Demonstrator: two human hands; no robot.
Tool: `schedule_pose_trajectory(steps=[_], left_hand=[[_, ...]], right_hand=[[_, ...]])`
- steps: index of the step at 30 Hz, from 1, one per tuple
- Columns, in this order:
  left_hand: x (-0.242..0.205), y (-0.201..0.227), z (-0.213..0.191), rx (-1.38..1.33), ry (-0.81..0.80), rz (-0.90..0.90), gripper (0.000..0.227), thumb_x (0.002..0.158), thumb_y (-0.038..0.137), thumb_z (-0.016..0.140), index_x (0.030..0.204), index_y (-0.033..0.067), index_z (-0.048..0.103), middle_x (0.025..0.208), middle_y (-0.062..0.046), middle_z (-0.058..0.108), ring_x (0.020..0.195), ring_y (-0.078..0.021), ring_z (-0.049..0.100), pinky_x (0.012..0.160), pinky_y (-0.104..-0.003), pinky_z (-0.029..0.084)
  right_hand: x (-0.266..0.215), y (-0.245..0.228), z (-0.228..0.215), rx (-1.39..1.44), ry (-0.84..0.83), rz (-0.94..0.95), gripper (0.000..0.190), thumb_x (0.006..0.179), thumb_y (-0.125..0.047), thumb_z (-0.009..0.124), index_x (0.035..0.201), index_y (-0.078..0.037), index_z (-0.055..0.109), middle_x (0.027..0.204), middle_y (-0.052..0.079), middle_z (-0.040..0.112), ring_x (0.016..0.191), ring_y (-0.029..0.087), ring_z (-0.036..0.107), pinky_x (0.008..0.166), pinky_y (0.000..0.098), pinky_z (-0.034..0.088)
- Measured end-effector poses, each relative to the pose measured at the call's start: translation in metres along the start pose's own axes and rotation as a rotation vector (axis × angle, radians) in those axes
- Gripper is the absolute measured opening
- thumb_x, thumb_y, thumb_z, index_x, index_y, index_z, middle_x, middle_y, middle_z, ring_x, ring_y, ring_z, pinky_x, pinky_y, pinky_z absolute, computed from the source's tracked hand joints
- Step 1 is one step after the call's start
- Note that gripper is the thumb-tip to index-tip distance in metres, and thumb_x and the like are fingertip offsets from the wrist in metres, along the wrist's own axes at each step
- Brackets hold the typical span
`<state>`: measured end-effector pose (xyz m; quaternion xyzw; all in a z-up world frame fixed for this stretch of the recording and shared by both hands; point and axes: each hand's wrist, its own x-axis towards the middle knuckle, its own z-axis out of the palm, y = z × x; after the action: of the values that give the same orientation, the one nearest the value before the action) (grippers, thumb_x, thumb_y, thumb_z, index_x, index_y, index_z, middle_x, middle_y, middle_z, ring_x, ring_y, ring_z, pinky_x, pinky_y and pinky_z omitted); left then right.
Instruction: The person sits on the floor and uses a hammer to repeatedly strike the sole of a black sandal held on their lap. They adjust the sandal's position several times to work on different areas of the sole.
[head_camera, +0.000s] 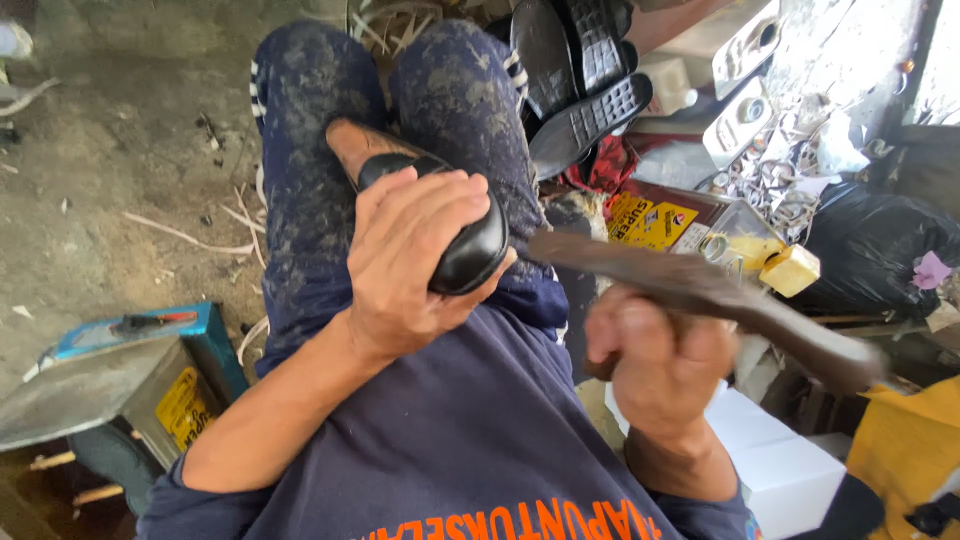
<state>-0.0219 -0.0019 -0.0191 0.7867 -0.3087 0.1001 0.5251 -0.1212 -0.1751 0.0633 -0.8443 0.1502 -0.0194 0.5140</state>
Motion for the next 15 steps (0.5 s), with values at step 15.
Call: schedule_pose_trajectory(steps=[15], left_hand=[[-0.011,-0.009,-0.004,-0.027,0.023,0.058,0.033,0.100,0.027,0.067,0.116,-0.0030,0.065,0.118,-0.022,0.074,0.111,-0.0383,0.074,0.108,-0.052,0.047]], right_hand=[[0.002,-0.003,0.005,0.066,-0.143,0.072,0.023,0.102,-0.007,0.045,0.082,0.001,0.054,0.053,0.004,0.051,0.046,0.014,0.051,0.050,0.0290,0.045]])
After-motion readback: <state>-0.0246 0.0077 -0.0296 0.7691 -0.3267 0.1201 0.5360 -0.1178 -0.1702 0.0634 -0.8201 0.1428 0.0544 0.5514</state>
